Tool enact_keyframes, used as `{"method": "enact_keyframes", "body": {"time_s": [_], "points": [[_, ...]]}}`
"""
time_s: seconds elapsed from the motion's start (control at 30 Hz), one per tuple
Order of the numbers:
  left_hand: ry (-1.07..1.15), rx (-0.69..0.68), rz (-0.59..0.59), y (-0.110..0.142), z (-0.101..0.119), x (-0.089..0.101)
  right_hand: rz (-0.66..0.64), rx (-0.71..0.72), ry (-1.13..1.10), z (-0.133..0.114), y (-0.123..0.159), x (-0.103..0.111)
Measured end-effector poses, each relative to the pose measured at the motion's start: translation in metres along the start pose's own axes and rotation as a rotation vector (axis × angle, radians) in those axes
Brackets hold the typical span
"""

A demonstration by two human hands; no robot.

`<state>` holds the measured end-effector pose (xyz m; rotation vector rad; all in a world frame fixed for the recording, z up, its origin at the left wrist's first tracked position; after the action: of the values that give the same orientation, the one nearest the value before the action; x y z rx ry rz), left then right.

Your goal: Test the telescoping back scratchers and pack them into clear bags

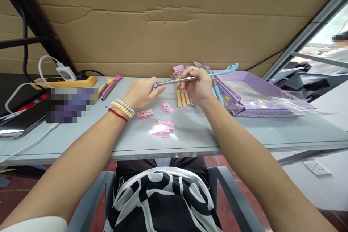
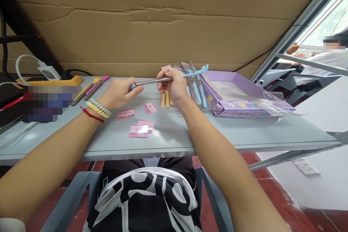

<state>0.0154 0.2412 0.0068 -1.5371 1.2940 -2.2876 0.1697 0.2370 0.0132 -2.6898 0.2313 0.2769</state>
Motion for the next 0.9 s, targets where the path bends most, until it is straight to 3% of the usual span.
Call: {"method": "enact_keyframes", "body": {"time_s": [0.47, 0.9], "points": [[0.028, -0.045, -0.115, 0.005, 0.009, -0.005, -0.002, 0.027, -0.015, 0.0, 0.001, 0.001], [-0.021, -0.074, -0.099, 0.006, 0.012, -0.004, 0.029, 0.058, 0.055, -0.002, 0.0, 0.004]]}}
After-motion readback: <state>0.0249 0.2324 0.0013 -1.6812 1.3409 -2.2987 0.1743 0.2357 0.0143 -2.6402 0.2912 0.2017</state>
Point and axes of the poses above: each hand's wrist, its own y-axis away from the middle knuckle, its own x-axis out of the back of the hand, z = x × y, the point moved 9 cm from there along -y, towards the middle knuckle, and after that the axes turned 15 degrees about z, right-handed, at the moved point
